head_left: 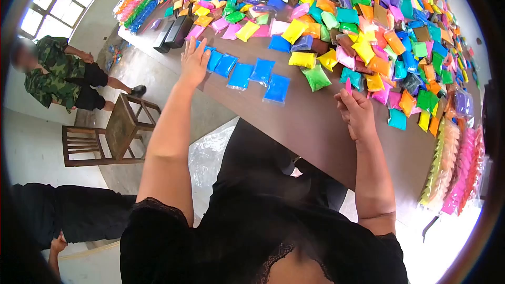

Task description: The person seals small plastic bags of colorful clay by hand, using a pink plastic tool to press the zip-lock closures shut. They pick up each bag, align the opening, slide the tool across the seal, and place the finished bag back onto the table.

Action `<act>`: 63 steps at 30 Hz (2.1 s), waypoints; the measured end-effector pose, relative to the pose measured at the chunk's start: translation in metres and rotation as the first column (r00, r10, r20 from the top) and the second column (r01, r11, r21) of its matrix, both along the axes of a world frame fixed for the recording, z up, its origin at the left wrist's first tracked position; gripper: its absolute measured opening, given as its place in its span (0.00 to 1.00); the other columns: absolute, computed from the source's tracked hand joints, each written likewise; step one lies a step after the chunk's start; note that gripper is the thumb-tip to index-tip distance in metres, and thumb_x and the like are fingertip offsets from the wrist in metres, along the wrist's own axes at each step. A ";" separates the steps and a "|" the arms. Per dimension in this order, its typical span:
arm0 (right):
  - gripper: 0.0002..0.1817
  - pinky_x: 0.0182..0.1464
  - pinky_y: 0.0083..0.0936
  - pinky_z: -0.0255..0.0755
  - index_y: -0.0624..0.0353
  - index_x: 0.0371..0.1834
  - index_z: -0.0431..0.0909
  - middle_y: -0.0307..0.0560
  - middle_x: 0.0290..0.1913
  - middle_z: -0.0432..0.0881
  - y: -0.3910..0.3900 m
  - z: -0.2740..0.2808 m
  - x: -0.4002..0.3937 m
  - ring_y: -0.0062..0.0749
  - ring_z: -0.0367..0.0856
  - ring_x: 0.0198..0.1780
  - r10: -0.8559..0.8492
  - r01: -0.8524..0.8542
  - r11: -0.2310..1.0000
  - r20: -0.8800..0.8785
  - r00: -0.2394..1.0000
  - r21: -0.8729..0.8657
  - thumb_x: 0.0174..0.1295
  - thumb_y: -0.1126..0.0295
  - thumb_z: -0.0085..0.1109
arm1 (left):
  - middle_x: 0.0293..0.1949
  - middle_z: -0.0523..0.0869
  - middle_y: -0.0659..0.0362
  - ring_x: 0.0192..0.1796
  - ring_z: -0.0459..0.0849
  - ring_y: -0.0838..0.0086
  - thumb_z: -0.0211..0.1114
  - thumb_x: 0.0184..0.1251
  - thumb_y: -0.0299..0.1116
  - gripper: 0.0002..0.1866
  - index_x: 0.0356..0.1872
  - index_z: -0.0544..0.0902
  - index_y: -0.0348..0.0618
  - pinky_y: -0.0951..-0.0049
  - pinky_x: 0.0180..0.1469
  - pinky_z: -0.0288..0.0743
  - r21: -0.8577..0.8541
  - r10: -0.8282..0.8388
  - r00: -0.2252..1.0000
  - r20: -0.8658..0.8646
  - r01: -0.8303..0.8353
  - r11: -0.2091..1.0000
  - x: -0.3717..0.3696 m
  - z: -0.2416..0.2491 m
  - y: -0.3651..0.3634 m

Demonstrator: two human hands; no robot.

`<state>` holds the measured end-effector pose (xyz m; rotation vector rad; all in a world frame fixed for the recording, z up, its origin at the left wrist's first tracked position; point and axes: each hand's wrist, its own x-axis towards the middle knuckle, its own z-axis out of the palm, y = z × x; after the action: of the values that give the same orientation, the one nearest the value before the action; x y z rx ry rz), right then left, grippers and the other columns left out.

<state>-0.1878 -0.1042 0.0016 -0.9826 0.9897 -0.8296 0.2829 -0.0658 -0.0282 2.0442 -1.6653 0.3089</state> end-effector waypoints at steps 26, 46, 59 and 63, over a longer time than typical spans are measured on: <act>0.13 0.24 0.12 0.53 0.62 0.38 0.83 0.33 0.27 0.76 -0.002 -0.014 0.000 0.10 0.63 0.23 -0.275 0.292 0.950 0.141 0.951 -0.114 0.69 0.61 0.62 | 0.48 0.84 0.47 0.55 0.80 0.52 0.60 0.58 0.24 0.16 0.49 0.80 0.38 0.55 0.56 0.75 0.274 -0.493 0.865 0.098 0.453 0.849 -0.155 0.030 -0.108; 0.09 0.42 0.19 0.73 0.63 0.40 0.82 0.40 0.37 0.83 0.006 -0.018 0.007 0.20 0.79 0.37 0.033 0.023 0.971 0.229 0.973 -0.237 0.64 0.69 0.68 | 0.42 0.85 0.60 0.43 0.84 0.77 0.66 0.70 0.35 0.16 0.52 0.78 0.38 0.80 0.35 0.76 -0.025 -0.088 0.070 -0.994 0.621 0.783 -0.284 0.043 0.009; 0.12 0.31 0.13 0.62 0.60 0.42 0.85 0.32 0.30 0.80 -0.002 -0.006 -0.006 0.11 0.71 0.30 0.155 -0.128 0.977 0.154 0.976 -0.173 0.58 0.67 0.73 | 0.37 0.85 0.63 0.37 0.80 0.81 0.76 0.59 0.32 0.24 0.55 0.78 0.41 0.80 0.34 0.71 0.041 -0.094 0.219 -0.971 0.541 0.840 -0.284 0.067 0.009; 0.10 0.28 0.14 0.59 0.58 0.39 0.84 0.31 0.28 0.79 0.002 -0.005 -0.004 0.12 0.67 0.26 0.140 -0.126 0.988 0.172 0.975 -0.092 0.58 0.68 0.73 | 0.42 0.87 0.61 0.44 0.83 0.80 0.75 0.61 0.34 0.20 0.52 0.80 0.41 0.76 0.48 0.76 -0.021 -0.101 0.108 -0.989 0.573 0.819 -0.279 0.058 0.015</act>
<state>-0.1916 -0.1022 -0.0037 -1.0134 0.7339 -0.8347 0.0037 -0.0513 0.0299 1.2711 -1.2018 -1.3851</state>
